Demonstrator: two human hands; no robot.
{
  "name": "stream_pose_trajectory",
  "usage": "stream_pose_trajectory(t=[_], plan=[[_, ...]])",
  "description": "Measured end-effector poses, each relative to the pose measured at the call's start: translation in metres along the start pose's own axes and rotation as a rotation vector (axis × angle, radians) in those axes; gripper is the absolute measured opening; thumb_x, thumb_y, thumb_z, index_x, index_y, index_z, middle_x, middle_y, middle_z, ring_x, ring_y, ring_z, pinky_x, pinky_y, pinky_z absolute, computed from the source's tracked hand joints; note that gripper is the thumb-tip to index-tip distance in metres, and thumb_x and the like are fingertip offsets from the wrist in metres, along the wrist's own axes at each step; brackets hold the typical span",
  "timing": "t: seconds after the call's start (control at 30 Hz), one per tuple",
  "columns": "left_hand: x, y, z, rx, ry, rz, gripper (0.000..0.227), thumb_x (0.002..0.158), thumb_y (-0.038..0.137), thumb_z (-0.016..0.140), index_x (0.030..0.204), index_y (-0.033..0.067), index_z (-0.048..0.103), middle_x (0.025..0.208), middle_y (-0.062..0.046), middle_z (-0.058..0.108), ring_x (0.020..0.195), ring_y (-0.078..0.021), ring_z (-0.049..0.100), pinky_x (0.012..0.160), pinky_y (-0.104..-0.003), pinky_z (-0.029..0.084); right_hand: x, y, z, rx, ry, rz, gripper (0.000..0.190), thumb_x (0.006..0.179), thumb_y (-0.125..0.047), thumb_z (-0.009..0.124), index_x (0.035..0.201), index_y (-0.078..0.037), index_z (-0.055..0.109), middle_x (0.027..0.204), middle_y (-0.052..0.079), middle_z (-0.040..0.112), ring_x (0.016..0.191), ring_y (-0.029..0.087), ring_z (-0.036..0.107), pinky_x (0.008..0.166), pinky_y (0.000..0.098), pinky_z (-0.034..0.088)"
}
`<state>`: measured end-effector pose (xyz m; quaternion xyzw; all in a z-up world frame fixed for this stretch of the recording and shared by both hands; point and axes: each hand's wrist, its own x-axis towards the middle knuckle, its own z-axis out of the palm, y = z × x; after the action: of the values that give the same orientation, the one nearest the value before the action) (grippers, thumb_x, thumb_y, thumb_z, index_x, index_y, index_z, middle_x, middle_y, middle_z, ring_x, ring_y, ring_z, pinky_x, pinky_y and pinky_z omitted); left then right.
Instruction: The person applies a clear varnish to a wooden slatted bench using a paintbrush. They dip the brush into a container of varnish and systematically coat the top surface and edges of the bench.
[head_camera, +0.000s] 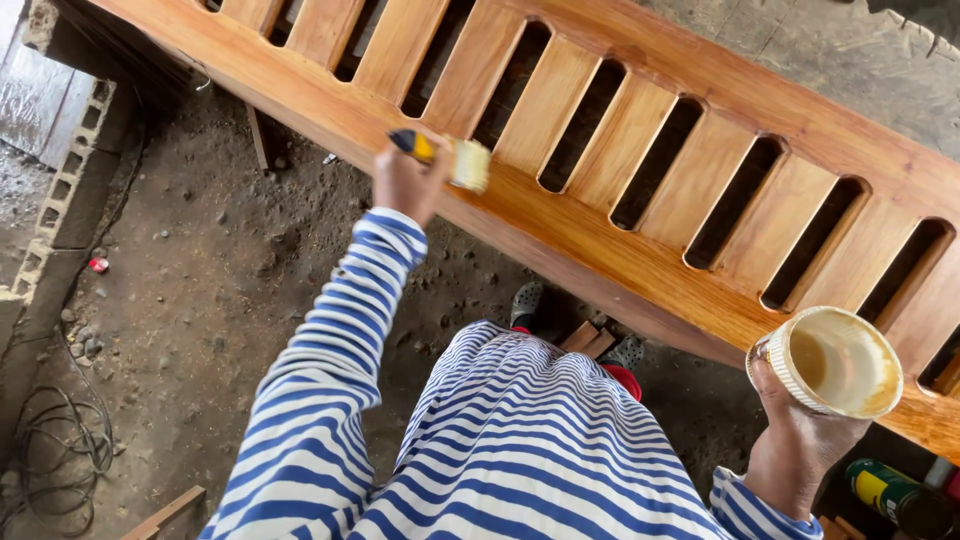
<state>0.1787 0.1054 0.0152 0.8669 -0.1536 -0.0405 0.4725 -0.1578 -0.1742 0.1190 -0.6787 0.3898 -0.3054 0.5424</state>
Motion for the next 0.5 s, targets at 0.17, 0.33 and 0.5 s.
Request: stream_pose_trajectory(t=[0.17,0.33,0.5], plan=[[0.014,-0.007,-0.028,0.350,0.185,0.221,0.016,0.098,0.014,0.071,0.090,0.0122,0.057,0.079,-0.006,0.069,0.069,-0.0182,0.069,0.066,-0.034,0.062,-0.001,-0.011,0.009,0.000,-0.013,0.036,0.064,0.080,-0.009,0.080,0.139,-0.007,0.054,0.124,0.006,0.064,0.111,0.014,0.064,0.103,0.0296,0.060],[-0.025,0.052,0.016,0.036,0.016,0.235,0.011,0.095,0.005,0.069,0.103,0.0109,0.064,0.098,-0.012,0.073,0.085,-0.0216,0.074,0.077,-0.029,0.065,-0.002,0.000,0.009,0.008,-0.021,0.041,0.064,0.080,-0.009,0.080,0.139,-0.006,0.055,0.122,0.006,0.064,0.109,0.014,0.064,0.101,0.0295,0.060],[-0.078,0.089,0.096,-0.277,-0.166,0.255,0.012,0.091,0.005,0.072,0.098,0.0123,0.065,0.111,-0.015,0.072,0.101,-0.0244,0.074,0.099,-0.031,0.060,0.000,0.001,0.015,0.012,-0.035,0.021,0.064,0.081,-0.009,0.079,0.140,-0.005,0.054,0.125,0.007,0.063,0.112,0.015,0.063,0.103,0.0310,0.059]])
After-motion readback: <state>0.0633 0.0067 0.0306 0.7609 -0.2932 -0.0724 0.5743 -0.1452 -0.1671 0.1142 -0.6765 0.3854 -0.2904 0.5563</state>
